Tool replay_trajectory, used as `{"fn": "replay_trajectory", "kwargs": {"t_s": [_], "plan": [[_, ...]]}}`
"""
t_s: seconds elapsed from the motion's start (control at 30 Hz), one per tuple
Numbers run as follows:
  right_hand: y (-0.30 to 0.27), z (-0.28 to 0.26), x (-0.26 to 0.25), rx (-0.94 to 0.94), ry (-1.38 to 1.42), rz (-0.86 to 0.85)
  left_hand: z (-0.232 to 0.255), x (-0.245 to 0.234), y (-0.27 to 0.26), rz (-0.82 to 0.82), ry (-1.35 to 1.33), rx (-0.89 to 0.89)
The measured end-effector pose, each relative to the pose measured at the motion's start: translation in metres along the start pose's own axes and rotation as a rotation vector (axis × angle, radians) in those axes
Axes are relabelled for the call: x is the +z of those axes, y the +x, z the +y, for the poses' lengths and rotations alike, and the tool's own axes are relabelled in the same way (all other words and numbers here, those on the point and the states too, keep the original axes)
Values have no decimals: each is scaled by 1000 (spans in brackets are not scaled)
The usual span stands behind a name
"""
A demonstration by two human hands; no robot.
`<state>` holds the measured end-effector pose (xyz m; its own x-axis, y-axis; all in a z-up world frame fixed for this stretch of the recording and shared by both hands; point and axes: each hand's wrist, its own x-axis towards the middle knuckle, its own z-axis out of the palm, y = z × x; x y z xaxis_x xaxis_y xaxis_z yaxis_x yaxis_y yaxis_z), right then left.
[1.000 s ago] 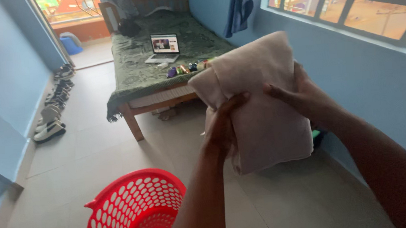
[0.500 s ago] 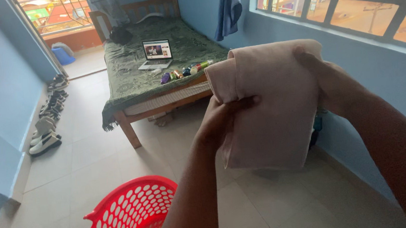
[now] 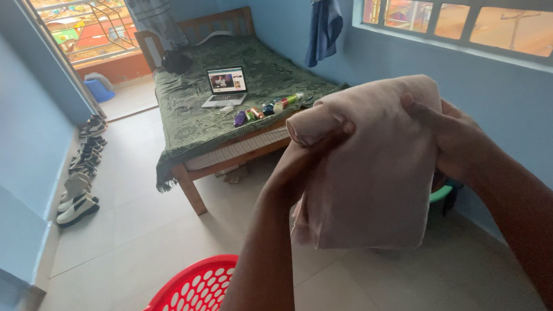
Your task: The person folds several pieces of clothing, including a beige shirt, dark jeans, and a light-colored towel, and places them on a white shelf. They also pick up various toiletry bottles from a bed and arrange them on the same shelf.
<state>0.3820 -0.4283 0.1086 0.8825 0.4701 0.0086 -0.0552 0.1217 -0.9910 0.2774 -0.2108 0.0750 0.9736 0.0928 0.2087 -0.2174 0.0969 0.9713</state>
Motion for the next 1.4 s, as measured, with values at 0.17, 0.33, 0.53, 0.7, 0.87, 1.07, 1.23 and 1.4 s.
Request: {"fn": "replay_trajectory", "kwargs": {"t_s": [0.17,0.33,0.53,0.7,0.87,1.07,1.23,1.4], "plan": [[-2,-3,21,-24,-316,47,1,-14,-6,100,-23,-64],[13,5,8,-207,-404,19,14,-13,-6,80,-228,9],[4,12,-21,-1,-384,-8,21,3,1,60,-137,-58],[-32,3,-25,45,-300,132,16,30,15,44,-90,-54],[-63,0,-36,32,-248,316,4,66,28,95,19,-15],[-90,-9,-75,-79,-440,500,-16,131,59,213,237,8],[-114,-20,-104,-61,-480,620,-51,168,77,330,-10,-200],[-135,-41,-131,73,-400,617,-93,163,83,-547,-867,-238]]}}
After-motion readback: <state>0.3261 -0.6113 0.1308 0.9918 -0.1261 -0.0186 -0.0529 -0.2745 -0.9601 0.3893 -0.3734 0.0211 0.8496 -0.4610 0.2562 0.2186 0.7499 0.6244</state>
